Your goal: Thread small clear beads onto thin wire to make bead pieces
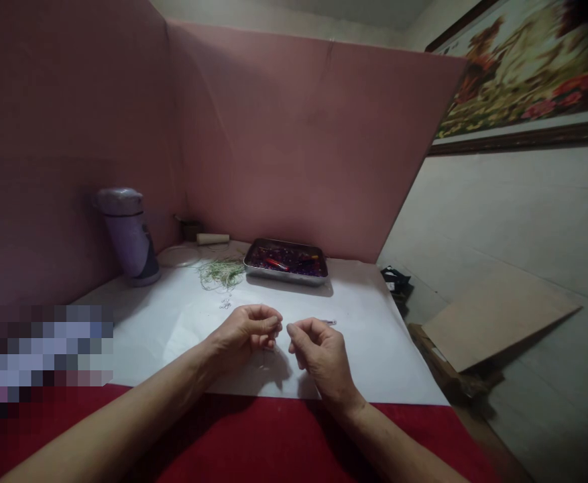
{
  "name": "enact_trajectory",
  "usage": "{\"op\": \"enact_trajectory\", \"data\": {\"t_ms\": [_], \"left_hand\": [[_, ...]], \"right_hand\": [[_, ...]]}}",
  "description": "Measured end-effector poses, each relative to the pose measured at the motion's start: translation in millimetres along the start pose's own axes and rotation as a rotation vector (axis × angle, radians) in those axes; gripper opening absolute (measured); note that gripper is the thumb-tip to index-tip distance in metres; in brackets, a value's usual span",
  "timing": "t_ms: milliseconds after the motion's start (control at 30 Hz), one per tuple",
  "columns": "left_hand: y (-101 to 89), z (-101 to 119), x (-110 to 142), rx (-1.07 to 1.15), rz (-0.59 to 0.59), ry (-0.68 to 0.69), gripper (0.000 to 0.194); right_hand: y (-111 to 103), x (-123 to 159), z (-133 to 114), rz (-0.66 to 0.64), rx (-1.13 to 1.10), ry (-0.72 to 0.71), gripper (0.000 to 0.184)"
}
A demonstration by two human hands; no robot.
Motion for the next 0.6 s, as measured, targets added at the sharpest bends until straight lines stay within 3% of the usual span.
{"op": "enact_trajectory", "data": {"t_ms": [600], "left_hand": [[-0.2, -0.1, 0.5, -0.05, 0.023, -0.018, 0.02]], "right_hand": [[0.7, 1.7, 0.6, -0.004, 0.015, -0.015, 0.023]]}}
Point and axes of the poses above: each hand's wrist, its own x-axis away from the middle knuckle, its own y-axis out of the palm, z = x × y, the point moved 4 cm from there along -x, towards the middle knuckle, and after that the axes turned 13 degrees about y, right-handed, at the moved point
